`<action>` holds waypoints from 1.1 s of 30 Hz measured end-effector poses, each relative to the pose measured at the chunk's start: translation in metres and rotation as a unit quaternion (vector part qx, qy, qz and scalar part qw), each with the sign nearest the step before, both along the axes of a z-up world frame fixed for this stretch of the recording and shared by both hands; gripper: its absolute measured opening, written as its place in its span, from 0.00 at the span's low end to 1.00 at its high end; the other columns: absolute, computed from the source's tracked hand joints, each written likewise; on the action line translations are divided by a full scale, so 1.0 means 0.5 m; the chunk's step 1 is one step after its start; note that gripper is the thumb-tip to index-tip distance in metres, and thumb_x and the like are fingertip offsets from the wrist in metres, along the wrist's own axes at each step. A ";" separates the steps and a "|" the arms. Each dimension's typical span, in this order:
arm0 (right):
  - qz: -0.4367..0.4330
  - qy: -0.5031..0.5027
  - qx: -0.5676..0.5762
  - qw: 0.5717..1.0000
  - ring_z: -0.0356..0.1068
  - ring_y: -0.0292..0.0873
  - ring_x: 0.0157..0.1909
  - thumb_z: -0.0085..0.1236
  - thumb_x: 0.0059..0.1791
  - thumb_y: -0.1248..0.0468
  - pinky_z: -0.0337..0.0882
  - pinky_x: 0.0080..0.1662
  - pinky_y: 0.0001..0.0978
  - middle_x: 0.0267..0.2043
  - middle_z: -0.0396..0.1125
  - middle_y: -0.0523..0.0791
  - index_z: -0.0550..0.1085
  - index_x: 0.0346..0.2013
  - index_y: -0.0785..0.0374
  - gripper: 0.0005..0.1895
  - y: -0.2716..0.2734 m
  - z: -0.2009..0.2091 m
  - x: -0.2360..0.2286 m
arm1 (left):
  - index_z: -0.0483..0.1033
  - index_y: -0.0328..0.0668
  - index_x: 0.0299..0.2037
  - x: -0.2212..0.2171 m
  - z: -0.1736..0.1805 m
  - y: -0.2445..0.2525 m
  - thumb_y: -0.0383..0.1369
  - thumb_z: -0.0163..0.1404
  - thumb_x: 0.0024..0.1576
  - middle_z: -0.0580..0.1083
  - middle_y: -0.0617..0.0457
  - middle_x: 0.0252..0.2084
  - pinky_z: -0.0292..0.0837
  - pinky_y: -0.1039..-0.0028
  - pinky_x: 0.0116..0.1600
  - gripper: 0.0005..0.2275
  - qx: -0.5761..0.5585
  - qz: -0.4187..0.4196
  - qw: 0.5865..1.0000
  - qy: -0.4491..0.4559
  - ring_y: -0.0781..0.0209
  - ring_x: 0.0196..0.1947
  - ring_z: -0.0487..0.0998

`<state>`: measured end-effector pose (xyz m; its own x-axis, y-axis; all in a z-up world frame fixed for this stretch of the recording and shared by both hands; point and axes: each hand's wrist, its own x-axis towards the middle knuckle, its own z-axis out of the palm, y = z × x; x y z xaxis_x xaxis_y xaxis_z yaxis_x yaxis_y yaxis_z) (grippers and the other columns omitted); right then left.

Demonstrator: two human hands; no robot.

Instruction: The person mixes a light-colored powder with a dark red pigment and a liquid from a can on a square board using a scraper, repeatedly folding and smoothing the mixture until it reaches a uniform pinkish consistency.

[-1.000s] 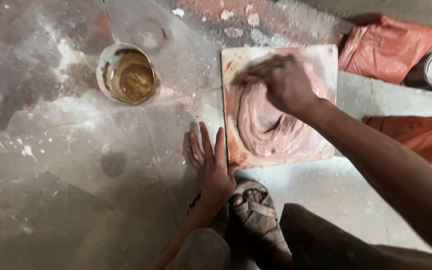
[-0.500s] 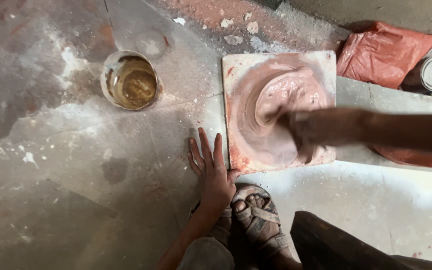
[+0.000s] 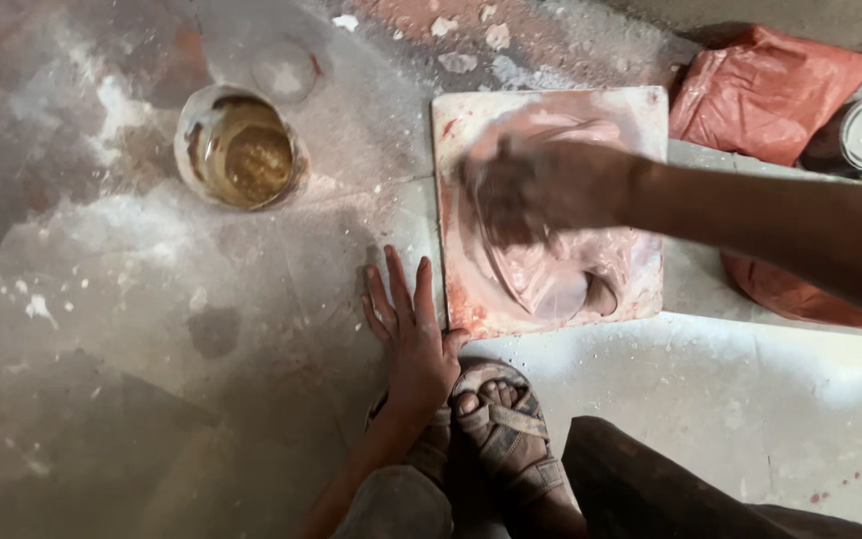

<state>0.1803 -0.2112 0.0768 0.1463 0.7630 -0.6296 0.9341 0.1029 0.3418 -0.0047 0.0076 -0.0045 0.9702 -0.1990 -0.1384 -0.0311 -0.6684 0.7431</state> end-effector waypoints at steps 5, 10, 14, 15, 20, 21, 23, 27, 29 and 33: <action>-0.424 0.001 -0.093 0.901 0.71 0.33 0.45 0.51 0.54 0.61 0.64 0.62 0.34 0.51 0.65 0.30 0.68 0.60 0.34 0.21 -0.102 0.010 0.053 | 0.49 0.35 0.73 0.015 0.000 -0.003 0.35 0.64 0.47 0.35 0.33 0.77 0.30 0.33 0.71 0.45 0.006 0.003 1.000 0.011 0.26 0.76 0.33; -0.710 0.043 -0.072 0.699 0.56 0.35 0.19 0.30 0.63 0.50 0.71 0.25 0.35 0.20 0.62 0.45 0.76 0.44 0.50 0.22 -0.307 -0.080 -0.087 | 0.49 0.36 0.73 0.018 -0.002 -0.005 0.36 0.64 0.48 0.36 0.34 0.78 0.30 0.33 0.71 0.44 0.008 -0.002 1.000 0.010 0.25 0.76 0.32; -0.864 0.112 0.092 0.481 0.63 0.40 0.24 0.38 0.59 0.54 0.72 0.30 0.36 0.26 0.66 0.47 0.75 0.42 0.58 0.17 -0.388 -0.164 -0.297 | 0.50 0.36 0.73 0.022 0.003 -0.008 0.35 0.64 0.46 0.37 0.35 0.78 0.31 0.33 0.71 0.45 0.014 0.001 1.000 0.028 0.27 0.76 0.33; -0.901 0.132 0.160 0.381 0.64 0.41 0.26 0.40 0.58 0.54 0.72 0.31 0.36 0.28 0.67 0.48 0.74 0.42 0.60 0.16 -0.375 -0.172 -0.357 | 0.51 0.37 0.72 0.022 0.004 -0.008 0.35 0.64 0.46 0.37 0.36 0.78 0.31 0.33 0.71 0.44 0.015 0.001 0.999 0.031 0.27 0.76 0.33; -0.888 0.164 0.424 -0.070 0.69 0.44 0.30 0.46 0.51 0.65 0.72 0.35 0.38 0.33 0.68 0.49 0.73 0.41 0.71 0.12 -0.180 -0.159 -0.418 | 0.52 0.37 0.73 0.013 0.003 -0.005 0.33 0.64 0.47 0.38 0.36 0.78 0.31 0.31 0.72 0.43 0.005 -0.005 1.000 -0.010 0.27 0.77 0.34; -0.865 0.178 0.455 -0.113 0.70 0.43 0.32 0.45 0.51 0.65 0.73 0.36 0.38 0.34 0.69 0.49 0.73 0.42 0.70 0.12 -0.138 -0.153 -0.387 | 0.52 0.37 0.73 0.012 0.001 -0.004 0.33 0.64 0.47 0.37 0.35 0.78 0.31 0.31 0.71 0.43 0.007 -0.010 1.000 -0.014 0.26 0.77 0.33; -0.807 0.212 0.521 -0.179 0.72 0.41 0.35 0.44 0.51 0.65 0.76 0.39 0.37 0.38 0.70 0.48 0.71 0.45 0.69 0.13 -0.073 -0.141 -0.312 | 0.53 0.38 0.73 0.012 -0.001 -0.002 0.33 0.64 0.48 0.37 0.35 0.78 0.32 0.31 0.71 0.42 0.003 -0.015 1.000 -0.020 0.26 0.77 0.33; -0.763 0.193 0.610 -0.089 0.77 0.37 0.41 0.40 0.52 0.65 0.82 0.43 0.35 0.44 0.72 0.47 0.69 0.50 0.67 0.15 -0.089 -0.083 -0.268 | 0.52 0.39 0.74 0.007 0.000 -0.003 0.34 0.64 0.48 0.37 0.36 0.78 0.33 0.32 0.72 0.43 -0.001 -0.006 1.000 -0.017 0.27 0.77 0.34; -0.773 0.059 0.604 0.183 0.73 0.42 0.37 0.50 0.55 0.65 0.71 0.39 0.37 0.42 0.75 0.55 0.77 0.50 0.73 0.15 -0.125 -0.065 -0.316 | 0.52 0.39 0.74 0.011 0.001 -0.003 0.35 0.64 0.47 0.37 0.36 0.78 0.33 0.32 0.72 0.44 0.007 -0.005 1.000 -0.010 0.27 0.77 0.34; -0.631 -0.144 0.532 0.547 0.75 0.44 0.38 0.47 0.53 0.73 0.74 0.32 0.38 0.52 0.73 0.49 0.75 0.56 0.61 0.18 -0.134 -0.125 -0.440 | 0.51 0.39 0.73 0.013 0.003 -0.003 0.35 0.65 0.47 0.37 0.35 0.78 0.33 0.32 0.72 0.44 0.014 -0.009 1.000 -0.004 0.27 0.76 0.34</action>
